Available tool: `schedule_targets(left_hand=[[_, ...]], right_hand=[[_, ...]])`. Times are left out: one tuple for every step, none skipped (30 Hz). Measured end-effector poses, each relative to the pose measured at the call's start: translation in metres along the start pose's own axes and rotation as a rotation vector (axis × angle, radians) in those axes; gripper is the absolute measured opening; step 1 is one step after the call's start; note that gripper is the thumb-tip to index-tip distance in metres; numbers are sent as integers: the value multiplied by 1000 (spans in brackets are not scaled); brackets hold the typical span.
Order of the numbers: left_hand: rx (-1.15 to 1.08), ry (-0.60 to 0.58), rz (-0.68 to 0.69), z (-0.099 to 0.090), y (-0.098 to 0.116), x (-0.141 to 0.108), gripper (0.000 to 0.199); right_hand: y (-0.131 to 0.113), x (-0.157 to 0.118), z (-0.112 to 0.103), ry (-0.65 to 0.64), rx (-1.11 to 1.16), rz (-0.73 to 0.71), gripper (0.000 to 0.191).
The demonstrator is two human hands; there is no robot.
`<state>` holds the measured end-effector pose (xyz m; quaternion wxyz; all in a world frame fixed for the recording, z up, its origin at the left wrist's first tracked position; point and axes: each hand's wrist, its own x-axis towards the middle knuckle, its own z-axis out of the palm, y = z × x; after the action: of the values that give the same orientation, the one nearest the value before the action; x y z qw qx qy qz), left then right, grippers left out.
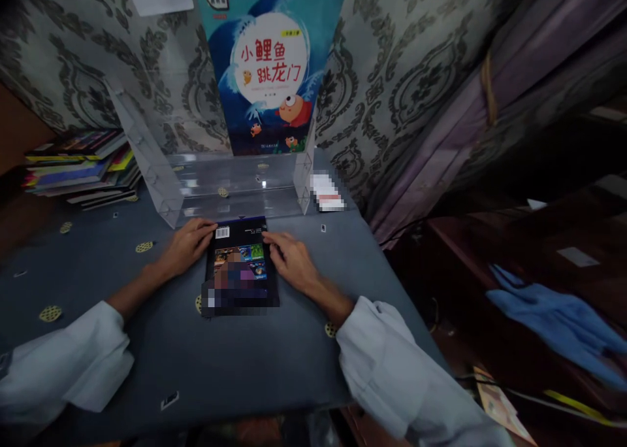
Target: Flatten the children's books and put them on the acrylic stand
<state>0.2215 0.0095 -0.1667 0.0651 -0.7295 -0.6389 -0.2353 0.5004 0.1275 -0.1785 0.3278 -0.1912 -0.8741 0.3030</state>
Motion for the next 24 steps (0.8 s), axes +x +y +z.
schedule_targets(left_hand=[[3,11,2,1,0,-1,33],[6,21,5,3,0,-1,34],[8,30,9,4,0,-2,34],[10,38,13,5,0,-3,34],[11,46,18,5,-1,-3,34],[12,52,23,6,-1,-4,34],[12,58,27,7,-1,-4,34],[12,64,30,7,-2,-4,34],[13,69,33,7,-2,-4,34],[15,73,36,8,-2,-4,34],[16,77,40,8,-2,-4,34],[18,80,42,8,-3,-4,35],[20,82,45,9,-3,-4,35],[21,83,47,9,-3,-4,35],[22,84,49,10,-4,-4,35],[23,84,49,10,-4,-4,36],[24,84,49,11,-5,-4,36],[23,84,48,11,-5,-4,36],[23,84,47,11,-5,-4,36],[23,84,45,12,-5,-4,36],[22,83,43,12,-5,-4,36],[22,81,42,12,-5,-4,36],[22,79,41,11,-4,-4,36],[22,76,41,11,-4,-4,36]], right_hand=[[0,0,0,6,-15,-14,35],[-2,1,0,11,-38,-30,34],[-3,3,0,11,-66,-49,33],[-6,5,2,1,-97,-70,32],[-10,9,4,-17,-127,-92,32],[-15,13,7,-49,-153,-118,31],[-20,19,12,-92,-174,-140,31],[-26,25,17,-141,-192,-164,32],[-33,32,24,-196,-214,-195,32],[-38,38,31,-255,-234,-217,33],[-43,44,38,-300,-255,-238,34],[-47,49,45,-334,-276,-249,35],[-49,53,52,-358,-297,-254,36],[-50,55,57,-375,-316,-253,39],[-49,56,61,-385,-331,-248,43],[-47,56,63,-390,-343,-238,46],[-43,56,63,-391,-353,-222,49],[-39,54,62,-386,-361,-200,52],[-34,52,59,-379,-368,-174,53],[-29,49,55,-369,-374,-147,54],[-23,47,50,-356,-379,-120,54],[-17,44,44,-342,-384,-93,54],[-11,41,39,-327,-388,-67,54],[-6,39,33,-310,-392,-43,53]])
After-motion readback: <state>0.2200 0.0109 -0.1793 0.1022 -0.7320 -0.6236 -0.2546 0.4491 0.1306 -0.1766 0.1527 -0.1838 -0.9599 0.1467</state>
